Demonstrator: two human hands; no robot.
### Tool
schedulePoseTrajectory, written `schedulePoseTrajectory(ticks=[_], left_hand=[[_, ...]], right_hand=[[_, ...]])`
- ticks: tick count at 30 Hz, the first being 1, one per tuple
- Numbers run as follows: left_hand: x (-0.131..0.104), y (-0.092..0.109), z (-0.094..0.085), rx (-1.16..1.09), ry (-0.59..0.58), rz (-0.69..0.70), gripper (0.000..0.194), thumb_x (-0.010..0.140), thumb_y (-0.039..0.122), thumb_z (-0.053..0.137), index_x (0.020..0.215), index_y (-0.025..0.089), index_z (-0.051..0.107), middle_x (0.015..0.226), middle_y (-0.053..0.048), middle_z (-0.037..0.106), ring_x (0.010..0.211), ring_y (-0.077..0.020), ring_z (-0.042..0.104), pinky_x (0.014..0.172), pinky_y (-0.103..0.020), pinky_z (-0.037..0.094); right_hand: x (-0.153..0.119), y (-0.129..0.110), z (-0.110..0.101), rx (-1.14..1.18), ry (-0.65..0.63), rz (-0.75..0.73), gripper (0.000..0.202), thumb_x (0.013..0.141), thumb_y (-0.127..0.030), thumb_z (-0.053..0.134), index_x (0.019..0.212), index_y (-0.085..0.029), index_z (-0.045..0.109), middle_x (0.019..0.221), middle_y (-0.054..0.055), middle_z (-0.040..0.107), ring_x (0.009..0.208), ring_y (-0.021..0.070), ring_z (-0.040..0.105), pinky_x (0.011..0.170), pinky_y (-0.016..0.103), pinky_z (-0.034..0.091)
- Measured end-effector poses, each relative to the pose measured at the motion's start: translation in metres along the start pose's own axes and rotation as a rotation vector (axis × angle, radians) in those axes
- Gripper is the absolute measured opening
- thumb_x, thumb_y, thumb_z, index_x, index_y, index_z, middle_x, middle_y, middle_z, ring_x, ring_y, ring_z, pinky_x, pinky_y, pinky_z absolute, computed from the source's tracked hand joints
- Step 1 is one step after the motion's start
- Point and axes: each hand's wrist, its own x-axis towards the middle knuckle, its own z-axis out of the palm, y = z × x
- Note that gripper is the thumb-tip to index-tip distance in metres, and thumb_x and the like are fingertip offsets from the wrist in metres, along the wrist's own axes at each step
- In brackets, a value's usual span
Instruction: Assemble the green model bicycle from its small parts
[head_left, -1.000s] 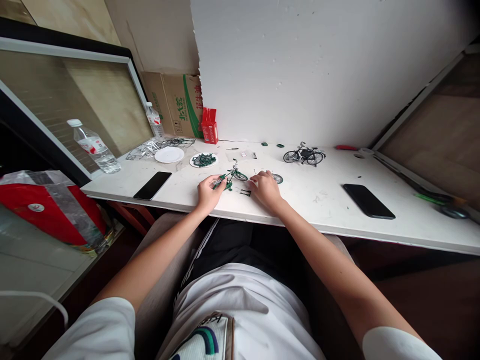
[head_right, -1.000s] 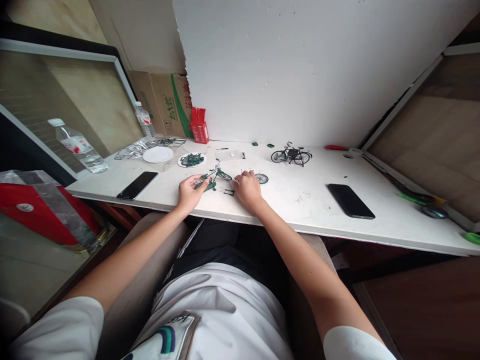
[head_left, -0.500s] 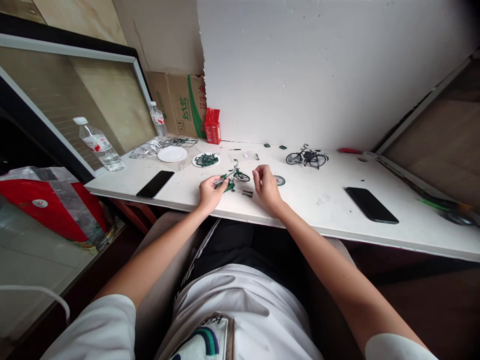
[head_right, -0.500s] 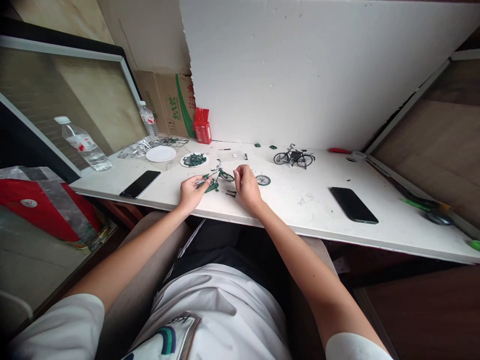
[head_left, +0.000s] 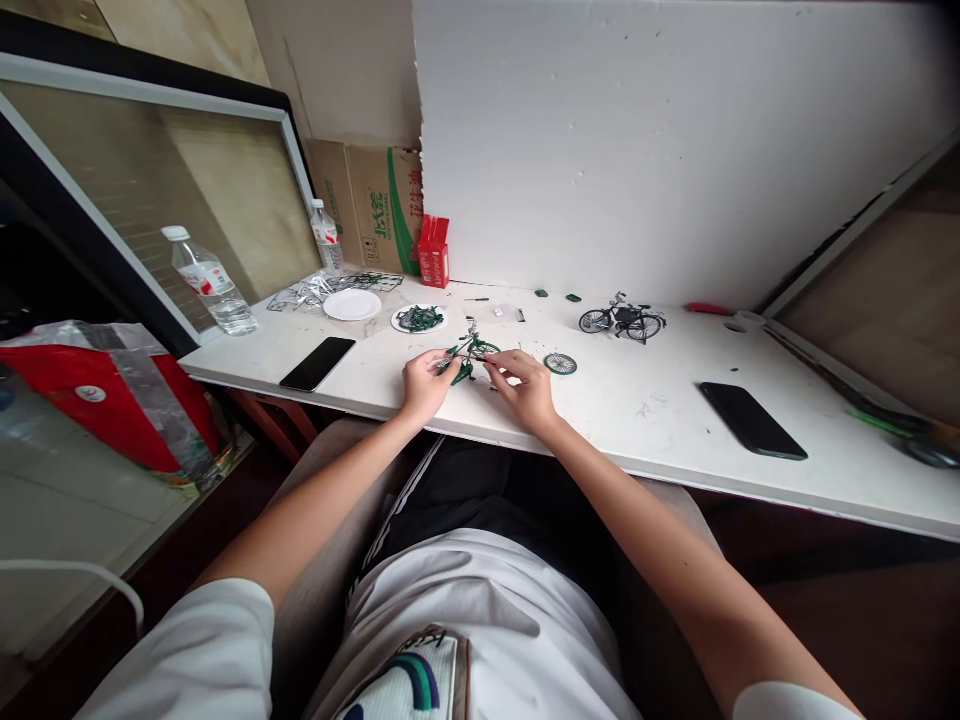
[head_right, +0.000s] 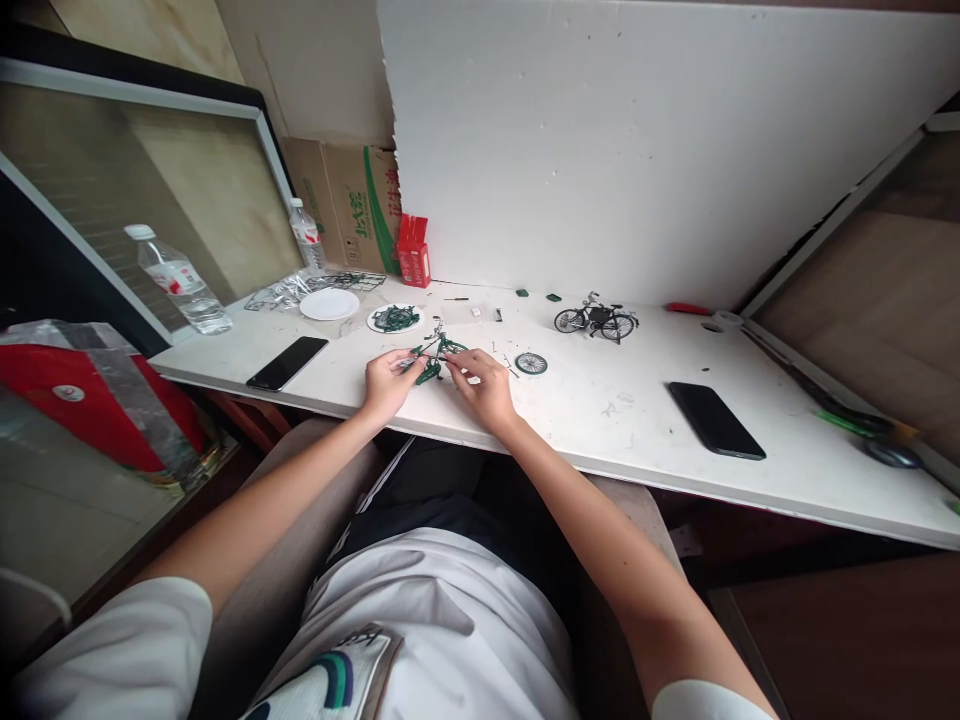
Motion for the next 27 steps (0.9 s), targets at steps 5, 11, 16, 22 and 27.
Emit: schedulePoseTrajectory(ticks=[5,11,16,22,27], left_hand=[[-0.0001,-0.0003,-0.0004,0.005,-0.007,0.004,0.033,0.079,0.039,0.084,0.097,0.013,0.077,0.104,-0.017,0.081,0.099,-0.0276,0.078,0.094,-0.039,0.06],[-0.0003,0.0009,-0.0002,-0.006,-0.006,-0.004,0.031,0.078,0.036,0.084,0.098,0.013,0.077,0.103,-0.017,0.081,0.097,-0.0274,0.079,0.094,-0.04,0.061],[-0.0015,0.0041,0.0004,-0.005,-0.009,0.003,0.03,0.079,0.035,0.084,0.097,0.013,0.078,0.103,-0.017,0.082,0.098,-0.0274,0.079,0.094,-0.039,0.061],[-0.0029,0.004,0.0004,-0.022,-0.007,0.014,0.032,0.079,0.036,0.084,0.099,0.012,0.078,0.105,-0.017,0.082,0.099,-0.0281,0.079,0.095,-0.04,0.062],[-0.0065,0.0033,0.0011,-0.025,-0.039,0.025,0.035,0.079,0.039,0.085,0.101,0.013,0.078,0.107,-0.018,0.082,0.102,-0.0295,0.079,0.099,-0.044,0.062]], right_hand=[[0.0002,-0.0026,-0.0004,-0.001,-0.013,0.002,0.023,0.103,-0.035,0.063,0.111,-0.023,0.081,0.092,0.007,0.076,0.083,0.0189,0.072,0.066,0.031,0.066],[0.0003,-0.0043,-0.0019,-0.001,-0.041,0.011,0.022,0.103,-0.035,0.063,0.109,-0.022,0.08,0.095,0.008,0.077,0.082,0.0184,0.072,0.066,0.031,0.066],[0.0002,-0.0031,-0.001,-0.004,-0.045,-0.002,0.022,0.104,-0.034,0.062,0.11,-0.022,0.08,0.094,0.008,0.076,0.082,0.0186,0.071,0.068,0.031,0.065],[-0.0017,0.0016,0.0017,-0.094,-0.032,-0.059,0.024,0.107,-0.035,0.059,0.111,-0.021,0.077,0.095,0.009,0.076,0.083,0.0199,0.072,0.07,0.032,0.063],[-0.0053,0.0037,0.0036,-0.218,-0.087,-0.097,0.028,0.109,-0.036,0.055,0.106,-0.018,0.077,0.088,0.009,0.078,0.075,0.0195,0.073,0.073,0.032,0.059]])
